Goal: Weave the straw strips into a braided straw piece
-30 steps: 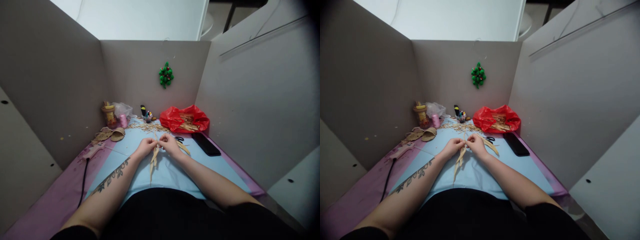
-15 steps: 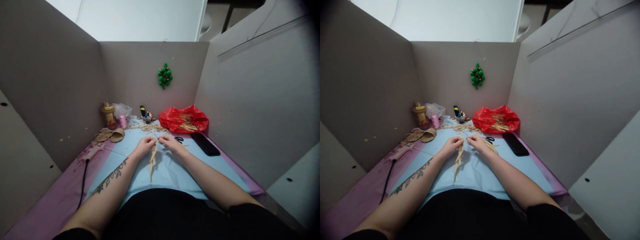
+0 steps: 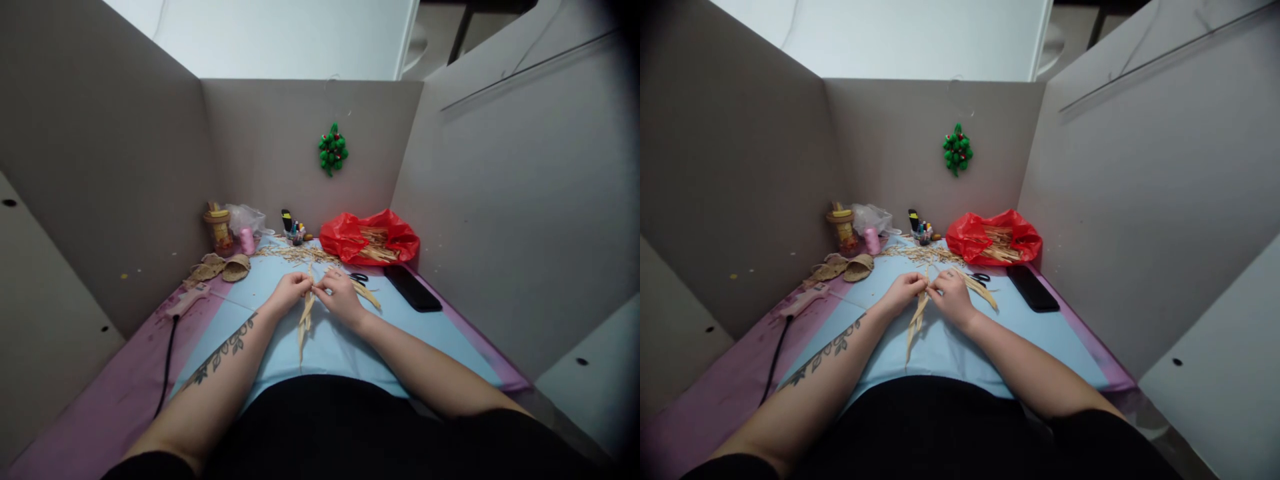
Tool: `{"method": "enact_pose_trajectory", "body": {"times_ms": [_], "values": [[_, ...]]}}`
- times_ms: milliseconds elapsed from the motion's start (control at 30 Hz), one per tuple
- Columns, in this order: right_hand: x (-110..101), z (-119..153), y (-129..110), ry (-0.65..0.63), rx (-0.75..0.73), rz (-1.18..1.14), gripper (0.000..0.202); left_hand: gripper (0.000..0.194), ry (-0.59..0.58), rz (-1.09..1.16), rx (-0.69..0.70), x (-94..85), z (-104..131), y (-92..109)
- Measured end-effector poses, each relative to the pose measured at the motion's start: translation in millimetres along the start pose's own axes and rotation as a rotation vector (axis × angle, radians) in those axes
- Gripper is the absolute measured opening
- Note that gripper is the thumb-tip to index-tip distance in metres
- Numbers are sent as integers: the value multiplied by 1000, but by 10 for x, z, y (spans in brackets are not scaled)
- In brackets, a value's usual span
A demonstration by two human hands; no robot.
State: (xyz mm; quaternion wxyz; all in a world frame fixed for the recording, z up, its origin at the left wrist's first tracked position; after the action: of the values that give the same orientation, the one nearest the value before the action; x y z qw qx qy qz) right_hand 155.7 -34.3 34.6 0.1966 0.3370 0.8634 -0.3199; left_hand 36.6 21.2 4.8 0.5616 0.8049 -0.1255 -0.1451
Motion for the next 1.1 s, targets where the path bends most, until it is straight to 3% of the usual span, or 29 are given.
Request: {"method": "enact_pose_trajectory", "body": {"times_ms": [367, 700, 833, 933, 1100], "values": [[35, 35, -98, -18, -186, 247, 24, 18, -45, 196, -135, -36, 17, -22], [103, 49, -117, -77, -240, 353, 25, 22, -76, 25, -75, -65, 17, -31], [43, 27, -96, -162, -216, 207, 22, 25, -90, 8, -75, -85, 19, -33], [-10, -51, 34, -211, -60, -121, 31, 27, -74, 22, -75, -108, 7, -45], [122, -113, 367, -219, 465, -496, 25, 31, -96, -7, -67, -75, 2, -38]]}}
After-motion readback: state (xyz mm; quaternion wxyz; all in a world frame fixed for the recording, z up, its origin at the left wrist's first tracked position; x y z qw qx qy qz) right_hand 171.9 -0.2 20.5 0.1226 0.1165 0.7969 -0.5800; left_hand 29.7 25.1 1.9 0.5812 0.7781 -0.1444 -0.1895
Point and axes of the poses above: each hand's wrist, its own z-axis away from the middle knuckle, its own x-axis out of the palm, y = z × x, the point moved 5 cm from there along -z, towards the middle knuckle, and after that the axes turned 8 degrees about x, right-handed, at the moved point
